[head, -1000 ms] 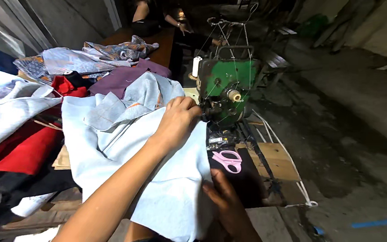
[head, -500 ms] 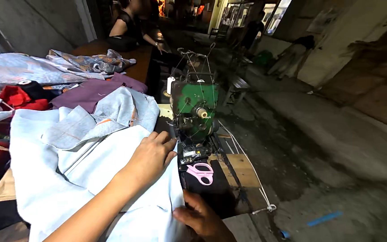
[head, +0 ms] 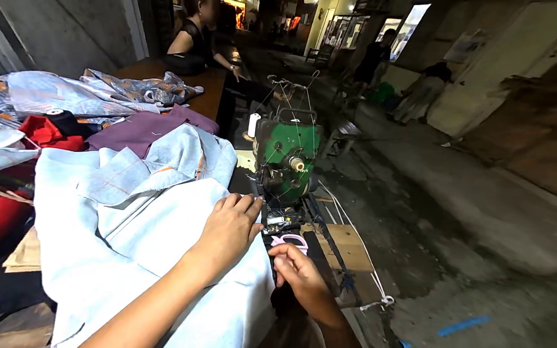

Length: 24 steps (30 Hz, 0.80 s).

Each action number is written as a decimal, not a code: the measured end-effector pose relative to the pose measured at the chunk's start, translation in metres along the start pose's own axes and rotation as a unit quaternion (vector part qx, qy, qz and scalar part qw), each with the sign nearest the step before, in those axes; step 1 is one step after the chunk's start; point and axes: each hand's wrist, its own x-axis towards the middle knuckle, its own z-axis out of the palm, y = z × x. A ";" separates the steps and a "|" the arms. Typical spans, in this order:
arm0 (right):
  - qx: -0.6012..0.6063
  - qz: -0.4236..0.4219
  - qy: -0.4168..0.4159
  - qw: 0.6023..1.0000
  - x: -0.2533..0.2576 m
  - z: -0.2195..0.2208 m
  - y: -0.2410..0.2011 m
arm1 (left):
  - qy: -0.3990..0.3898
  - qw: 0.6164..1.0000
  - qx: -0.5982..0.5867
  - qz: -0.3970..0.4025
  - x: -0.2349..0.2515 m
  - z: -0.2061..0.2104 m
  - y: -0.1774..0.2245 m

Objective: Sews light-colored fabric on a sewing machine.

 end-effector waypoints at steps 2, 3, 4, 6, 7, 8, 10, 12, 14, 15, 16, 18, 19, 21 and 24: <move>-0.008 0.007 0.045 0.999 0.009 -0.001 -0.008 | -0.011 1.000 -0.009 0.004 0.000 -0.002 -0.003; -0.005 0.015 0.064 0.998 0.014 -0.001 -0.011 | -0.010 1.000 -0.015 0.007 0.000 -0.002 -0.004; 0.000 0.028 0.078 0.997 0.019 0.000 -0.015 | -0.009 1.000 -0.023 0.008 -0.001 -0.002 -0.005; 0.009 0.050 0.092 0.994 0.028 0.003 -0.021 | 0.003 0.999 -0.036 0.008 0.000 -0.001 -0.008; 0.012 0.054 0.094 0.994 0.033 0.006 -0.022 | 0.008 0.999 -0.043 0.007 0.000 -0.001 -0.008; 0.014 0.053 0.093 0.994 0.038 0.010 -0.021 | 0.016 0.999 -0.047 0.006 0.001 -0.001 -0.009; 0.020 0.042 0.081 0.996 0.044 0.018 -0.019 | 0.020 0.998 -0.054 0.005 0.002 -0.002 -0.009; 0.042 0.028 0.068 0.996 0.046 0.027 -0.019 | 0.016 0.998 -0.060 0.003 0.002 -0.004 -0.010; 0.091 0.017 0.064 0.994 0.045 0.033 -0.018 | 0.018 0.998 -0.063 0.006 0.003 -0.005 -0.011; 0.120 0.014 0.062 0.991 0.043 0.034 -0.018 | 0.014 0.998 -0.064 0.003 0.003 -0.005 -0.011; 0.144 0.009 0.060 0.988 0.042 0.034 -0.019 | 0.008 0.998 -0.065 -0.002 0.004 -0.007 -0.011; 0.168 -0.002 0.055 0.984 0.038 0.032 -0.021 | 0.001 0.998 -0.065 -0.007 0.004 -0.009 -0.009; 0.171 -0.005 0.052 0.984 0.037 0.030 -0.022 | 0.004 0.998 -0.066 -0.008 0.005 -0.009 -0.009; 0.164 -0.006 0.041 0.986 0.035 0.027 -0.021 | 0.012 0.998 -0.065 -0.011 0.005 -0.007 -0.007; 0.147 -0.005 0.023 0.989 0.034 0.023 -0.018 | 0.037 0.997 -0.066 -0.012 0.004 -0.002 -0.004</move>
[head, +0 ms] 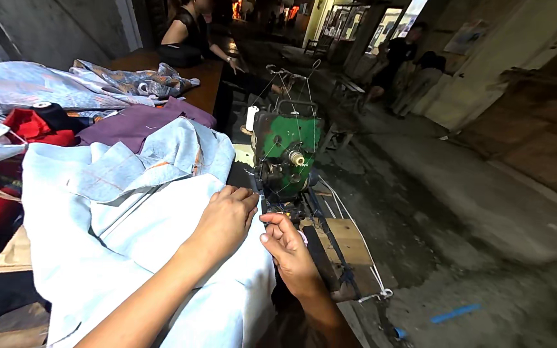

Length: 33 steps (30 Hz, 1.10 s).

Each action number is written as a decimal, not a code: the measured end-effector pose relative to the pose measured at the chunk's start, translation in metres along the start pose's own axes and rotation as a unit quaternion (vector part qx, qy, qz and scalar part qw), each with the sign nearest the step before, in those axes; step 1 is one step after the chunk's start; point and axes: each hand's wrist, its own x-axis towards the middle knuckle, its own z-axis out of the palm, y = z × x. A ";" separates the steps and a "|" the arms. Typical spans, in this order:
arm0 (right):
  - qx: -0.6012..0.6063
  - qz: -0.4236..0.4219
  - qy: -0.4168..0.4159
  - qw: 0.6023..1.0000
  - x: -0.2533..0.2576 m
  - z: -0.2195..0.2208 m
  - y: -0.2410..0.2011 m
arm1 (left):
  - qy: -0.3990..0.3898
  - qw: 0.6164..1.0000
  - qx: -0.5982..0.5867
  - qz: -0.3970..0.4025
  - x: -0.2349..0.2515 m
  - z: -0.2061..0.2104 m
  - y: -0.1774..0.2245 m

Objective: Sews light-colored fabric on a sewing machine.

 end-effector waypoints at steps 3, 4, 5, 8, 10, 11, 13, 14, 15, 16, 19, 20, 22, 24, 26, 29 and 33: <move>-0.064 -0.009 -0.030 0.997 -0.001 -0.008 -0.004 | 0.001 1.000 -0.014 -0.003 -0.003 -0.001 0.005; -0.102 -0.018 -0.027 0.994 -0.001 -0.011 -0.008 | -0.004 1.000 -0.018 0.000 -0.004 -0.003 0.005; -0.140 -0.022 -0.009 0.990 0.001 -0.013 -0.013 | -0.013 1.000 -0.024 0.003 -0.005 -0.006 0.005; -0.226 0.013 0.072 0.971 0.012 -0.022 -0.031 | -0.022 0.998 -0.054 0.008 -0.008 -0.013 0.004; -0.275 -0.020 0.092 0.957 0.024 -0.030 -0.031 | -0.004 0.998 -0.063 0.012 -0.009 -0.013 0.003; -0.300 -0.040 0.093 0.949 0.030 -0.033 -0.031 | 0.006 0.998 -0.062 0.013 -0.009 -0.012 0.004; -0.347 -0.066 0.088 0.931 0.042 -0.033 -0.031 | 0.022 0.998 -0.053 0.016 -0.009 -0.010 0.005; -0.370 -0.074 0.085 0.922 0.047 -0.032 -0.031 | 0.028 0.998 -0.048 0.018 -0.010 -0.009 0.005; -0.390 -0.080 0.082 0.914 0.052 -0.031 -0.031 | 0.034 0.998 -0.045 0.020 -0.010 -0.008 0.006; -0.409 -0.084 0.075 0.906 0.056 -0.029 -0.030 | 0.037 0.998 -0.046 0.020 -0.009 -0.008 0.006; -0.455 -0.091 0.043 0.885 0.065 -0.023 -0.026 | 0.040 0.998 -0.049 0.015 -0.007 -0.006 0.006; -0.471 -0.081 0.037 0.878 0.068 -0.022 -0.025 | 0.040 0.998 -0.048 0.012 -0.006 -0.006 0.006; -0.499 -0.071 0.053 0.862 0.072 -0.020 -0.022 | 0.037 0.998 -0.044 0.003 -0.003 -0.004 0.006; -0.516 -0.093 0.078 0.848 0.075 -0.024 -0.015 | 0.032 0.998 -0.049 -0.011 -0.001 -0.003 0.007; -0.520 -0.141 0.098 0.837 0.076 -0.027 -0.006 | 0.027 0.997 -0.060 -0.028 0.001 -0.004 0.008; -0.517 -0.166 0.121 0.831 0.076 -0.025 -0.002 | 0.022 0.997 -0.066 -0.039 0.003 -0.005 0.010; -0.515 -0.167 0.129 0.831 0.079 -0.024 -0.006 | -0.010 0.996 -0.062 -0.057 0.016 -0.004 0.007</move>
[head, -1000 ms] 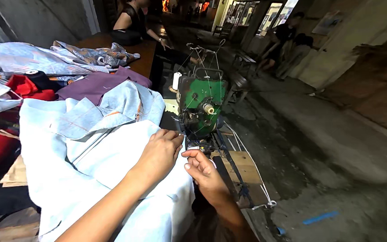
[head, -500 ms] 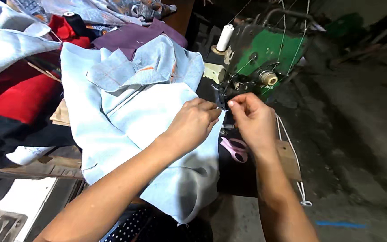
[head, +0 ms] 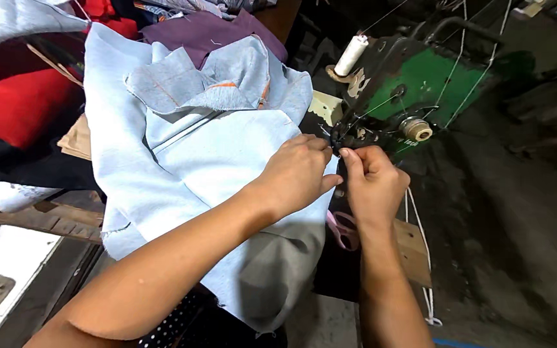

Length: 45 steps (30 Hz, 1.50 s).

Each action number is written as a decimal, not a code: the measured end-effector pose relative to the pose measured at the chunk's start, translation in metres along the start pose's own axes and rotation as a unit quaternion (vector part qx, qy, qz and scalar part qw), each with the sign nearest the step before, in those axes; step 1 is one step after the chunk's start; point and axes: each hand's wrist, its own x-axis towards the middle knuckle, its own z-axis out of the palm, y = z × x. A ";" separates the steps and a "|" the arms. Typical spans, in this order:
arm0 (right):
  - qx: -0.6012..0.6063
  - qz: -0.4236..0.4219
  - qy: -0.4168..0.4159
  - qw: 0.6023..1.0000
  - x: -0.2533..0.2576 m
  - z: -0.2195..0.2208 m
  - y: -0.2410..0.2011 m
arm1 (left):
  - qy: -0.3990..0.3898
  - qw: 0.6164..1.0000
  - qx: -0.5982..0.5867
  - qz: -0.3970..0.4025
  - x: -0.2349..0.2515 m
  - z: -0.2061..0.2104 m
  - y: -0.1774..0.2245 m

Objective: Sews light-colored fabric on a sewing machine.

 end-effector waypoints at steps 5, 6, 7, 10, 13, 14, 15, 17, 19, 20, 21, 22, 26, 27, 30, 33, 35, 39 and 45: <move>0.007 -0.004 0.004 1.000 -0.001 0.004 0.001 | -0.057 0.998 -0.006 -0.023 0.018 -0.008 -0.001; 0.009 -0.007 0.003 1.000 -0.003 0.004 0.002 | -0.061 0.998 -0.004 -0.027 0.020 -0.008 -0.001; 0.012 -0.010 -0.001 1.000 -0.005 0.003 0.003 | -0.063 0.998 -0.002 -0.030 0.021 -0.008 -0.001; 0.038 0.026 -0.012 0.999 -0.015 -0.010 0.014 | -0.068 0.997 -0.003 -0.034 0.022 -0.008 0.000; 0.072 0.135 0.020 0.988 -0.028 -0.027 0.043 | -0.101 0.994 -0.011 -0.036 0.024 -0.015 -0.002; 0.078 0.185 0.025 0.979 -0.031 -0.029 0.055 | -0.112 0.993 -0.011 -0.037 0.024 -0.017 -0.002; 0.089 0.228 0.014 0.970 -0.033 -0.029 0.066 | -0.123 0.992 -0.009 -0.038 0.025 -0.019 -0.001; 0.131 0.269 -0.059 0.952 -0.037 -0.025 0.086 | -0.132 0.990 -0.007 -0.039 0.025 -0.021 -0.001; 0.168 0.286 -0.104 0.938 -0.039 -0.016 0.090 | -0.132 0.991 -0.001 -0.037 0.025 -0.021 -0.001; 0.185 0.293 -0.101 0.933 -0.039 -0.011 0.090 | -0.133 0.990 0.000 -0.040 0.025 -0.021 0.000; 0.200 0.299 -0.093 0.928 -0.040 -0.008 0.090 | -0.136 0.990 0.001 -0.044 0.026 -0.021 0.001; 0.210 0.301 -0.088 0.926 -0.040 -0.005 0.092 | -0.141 0.989 0.002 -0.050 0.026 -0.022 0.002; 0.161 0.283 -0.136 0.936 -0.043 0.004 0.101 | -0.160 0.985 0.006 -0.071 0.028 -0.026 0.006; 0.138 0.278 -0.145 0.940 -0.043 0.004 0.100 | -0.161 0.984 0.006 -0.072 0.028 -0.026 0.006; 0.116 0.273 -0.134 0.946 -0.044 0.004 0.098 | -0.159 0.985 -0.003 -0.070 0.028 -0.025 0.005; 0.172 0.287 -0.076 0.939 -0.044 0.004 0.095 | -0.162 0.984 -0.008 -0.070 0.028 -0.026 0.006; 0.196 0.293 -0.052 0.934 -0.042 0.003 0.092 | -0.162 0.984 -0.008 -0.071 0.028 -0.026 0.006; 0.174 0.291 -0.050 0.940 -0.035 0.000 0.089 | -0.161 0.985 -0.005 -0.069 0.027 -0.025 0.006; 0.172 0.295 -0.047 0.939 -0.033 0.004 0.091 | -0.134 0.990 0.002 -0.053 0.023 -0.020 0.004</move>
